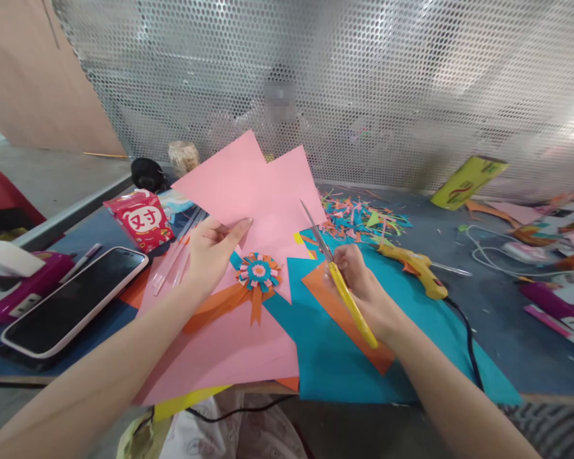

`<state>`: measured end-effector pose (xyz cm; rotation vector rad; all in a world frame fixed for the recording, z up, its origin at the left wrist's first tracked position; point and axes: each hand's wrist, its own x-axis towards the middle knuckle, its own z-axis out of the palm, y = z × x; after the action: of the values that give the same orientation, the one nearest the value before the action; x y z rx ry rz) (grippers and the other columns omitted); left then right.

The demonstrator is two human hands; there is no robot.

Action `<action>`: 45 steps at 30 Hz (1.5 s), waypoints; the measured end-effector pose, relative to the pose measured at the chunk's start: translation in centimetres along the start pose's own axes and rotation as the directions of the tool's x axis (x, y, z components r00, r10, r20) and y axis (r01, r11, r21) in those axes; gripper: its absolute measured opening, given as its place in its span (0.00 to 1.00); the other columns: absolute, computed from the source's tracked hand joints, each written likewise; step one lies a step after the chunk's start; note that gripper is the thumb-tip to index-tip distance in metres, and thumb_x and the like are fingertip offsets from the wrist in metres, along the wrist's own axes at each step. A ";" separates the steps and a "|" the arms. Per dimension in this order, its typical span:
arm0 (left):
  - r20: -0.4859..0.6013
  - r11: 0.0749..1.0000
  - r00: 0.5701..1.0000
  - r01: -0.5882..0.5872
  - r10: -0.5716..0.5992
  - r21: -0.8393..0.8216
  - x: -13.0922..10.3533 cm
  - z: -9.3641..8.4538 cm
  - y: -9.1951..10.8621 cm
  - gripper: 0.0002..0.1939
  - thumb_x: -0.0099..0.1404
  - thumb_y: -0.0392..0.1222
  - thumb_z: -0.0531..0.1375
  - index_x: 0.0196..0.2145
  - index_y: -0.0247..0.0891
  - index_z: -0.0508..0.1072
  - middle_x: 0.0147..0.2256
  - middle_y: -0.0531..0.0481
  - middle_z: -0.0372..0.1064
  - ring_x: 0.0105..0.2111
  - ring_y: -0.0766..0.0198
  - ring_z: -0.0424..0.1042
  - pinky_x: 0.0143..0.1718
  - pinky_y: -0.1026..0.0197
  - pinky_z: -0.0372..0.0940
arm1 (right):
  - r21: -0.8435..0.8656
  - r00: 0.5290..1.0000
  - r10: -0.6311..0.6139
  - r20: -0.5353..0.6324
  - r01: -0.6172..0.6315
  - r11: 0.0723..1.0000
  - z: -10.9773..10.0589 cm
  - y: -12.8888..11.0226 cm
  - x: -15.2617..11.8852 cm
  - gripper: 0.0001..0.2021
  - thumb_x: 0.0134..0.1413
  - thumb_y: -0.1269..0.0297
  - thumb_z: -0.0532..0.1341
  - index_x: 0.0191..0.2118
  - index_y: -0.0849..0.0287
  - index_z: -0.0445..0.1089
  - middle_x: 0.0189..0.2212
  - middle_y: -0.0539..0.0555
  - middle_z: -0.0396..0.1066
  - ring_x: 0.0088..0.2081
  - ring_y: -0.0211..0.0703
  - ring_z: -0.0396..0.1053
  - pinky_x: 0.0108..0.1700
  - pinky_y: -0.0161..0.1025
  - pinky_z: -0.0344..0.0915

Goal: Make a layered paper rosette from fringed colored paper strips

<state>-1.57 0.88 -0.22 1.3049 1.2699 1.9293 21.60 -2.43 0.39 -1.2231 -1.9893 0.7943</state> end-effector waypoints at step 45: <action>0.080 0.992 0.990 0.121 -0.117 -0.041 0.1 0.0 -0.3 0.14 0.45 0.44 0.67 0.17 0.37 0.65 0.15 0.58 0.59 0.16 0.74 0.54 0.18 0.66 0.48 | -0.165 0.997 -0.029 -0.071 0.017 0.986 -0.5 -0.6 0.3 0.14 0.53 0.52 0.57 0.33 0.54 0.52 0.21 0.44 0.55 0.22 0.34 0.53 0.23 0.33 0.51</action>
<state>-1.68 1.10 -0.44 1.2404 1.2298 1.7974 21.59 -2.31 1.18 -1.3014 -2.0379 0.5750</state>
